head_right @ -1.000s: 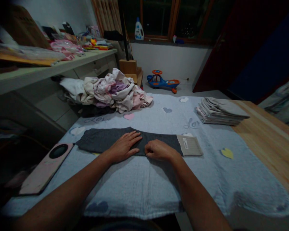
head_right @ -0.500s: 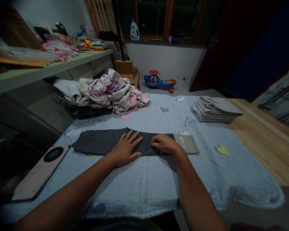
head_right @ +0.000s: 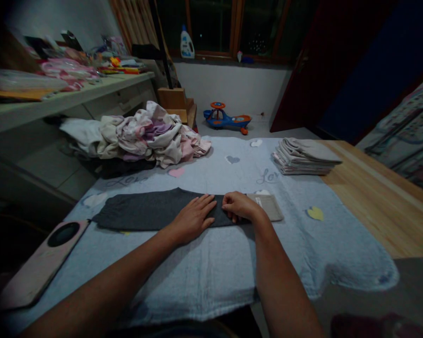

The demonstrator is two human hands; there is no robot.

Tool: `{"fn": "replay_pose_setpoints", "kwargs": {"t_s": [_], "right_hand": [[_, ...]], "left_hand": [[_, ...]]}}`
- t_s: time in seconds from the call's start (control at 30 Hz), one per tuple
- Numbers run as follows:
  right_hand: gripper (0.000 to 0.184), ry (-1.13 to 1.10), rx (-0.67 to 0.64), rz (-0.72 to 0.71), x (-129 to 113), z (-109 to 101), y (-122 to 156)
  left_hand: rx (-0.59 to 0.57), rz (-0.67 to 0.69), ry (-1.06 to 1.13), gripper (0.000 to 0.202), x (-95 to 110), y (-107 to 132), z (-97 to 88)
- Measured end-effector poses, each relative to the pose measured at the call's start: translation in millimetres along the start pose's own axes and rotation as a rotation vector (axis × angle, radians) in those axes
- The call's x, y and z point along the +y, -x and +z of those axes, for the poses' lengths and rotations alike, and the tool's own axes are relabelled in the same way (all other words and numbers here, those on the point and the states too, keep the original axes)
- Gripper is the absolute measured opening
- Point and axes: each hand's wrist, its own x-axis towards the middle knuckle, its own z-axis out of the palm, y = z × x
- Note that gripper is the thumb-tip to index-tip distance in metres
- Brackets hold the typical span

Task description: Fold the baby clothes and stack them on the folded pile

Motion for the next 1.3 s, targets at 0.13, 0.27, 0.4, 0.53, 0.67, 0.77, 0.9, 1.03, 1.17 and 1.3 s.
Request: {"fn": "replay_pose_setpoints", "kwargs": {"t_s": [0.13, 0.27, 0.4, 0.53, 0.67, 0.77, 0.9, 1.03, 1.17, 1.3], "right_hand": [[0.007, 0.004, 0.001, -0.001, 2.4, -3.2, 2.2], [0.004, 0.066, 0.117, -0.107, 1.2, -0.4, -0.8], [0.005, 0.215, 0.169, -0.065, -2.5, 1.7, -1.5], [0.006, 0.505, 0.274, 0.009, -6.8, -0.5, 4.4], [0.012, 0.709, 0.492, -0.108, -8.4, 7.2, 7.6], [0.019, 0.744, 0.546, -0.250, -3.8, 24.3, 5.2], [0.041, 0.774, 0.531, -0.350, 10.6, 48.6, 2.1], [0.056, 0.805, 0.514, -0.299, 21.5, 57.1, 4.1], [0.061, 0.806, 0.441, -0.259, 19.0, 51.0, 6.4], [0.062, 0.790, 0.414, -0.281, 8.5, 48.7, 5.1]], "left_hand": [[-0.024, -0.035, -0.007, 0.061, -2.2, 4.2, 7.2], [-0.014, -0.057, 0.000, 0.067, -2.1, 7.3, 5.1], [-0.015, -0.060, 0.015, 0.073, -1.2, 6.6, 5.7], [0.009, -0.054, 0.024, 0.072, -3.4, 6.0, 8.2], [0.043, -0.067, 0.049, 0.067, -6.3, 6.0, 8.4], [0.061, -0.076, 0.063, 0.064, -7.2, 6.0, 9.2], [0.059, -0.081, 0.044, 0.064, -6.8, 6.5, 11.1], [0.032, -0.112, 0.018, 0.065, -9.5, 8.3, 9.1], [0.005, -0.152, -0.002, 0.065, -17.2, 11.6, 3.5], [0.005, -0.160, -0.014, 0.063, -23.8, 14.2, 0.2]]}}
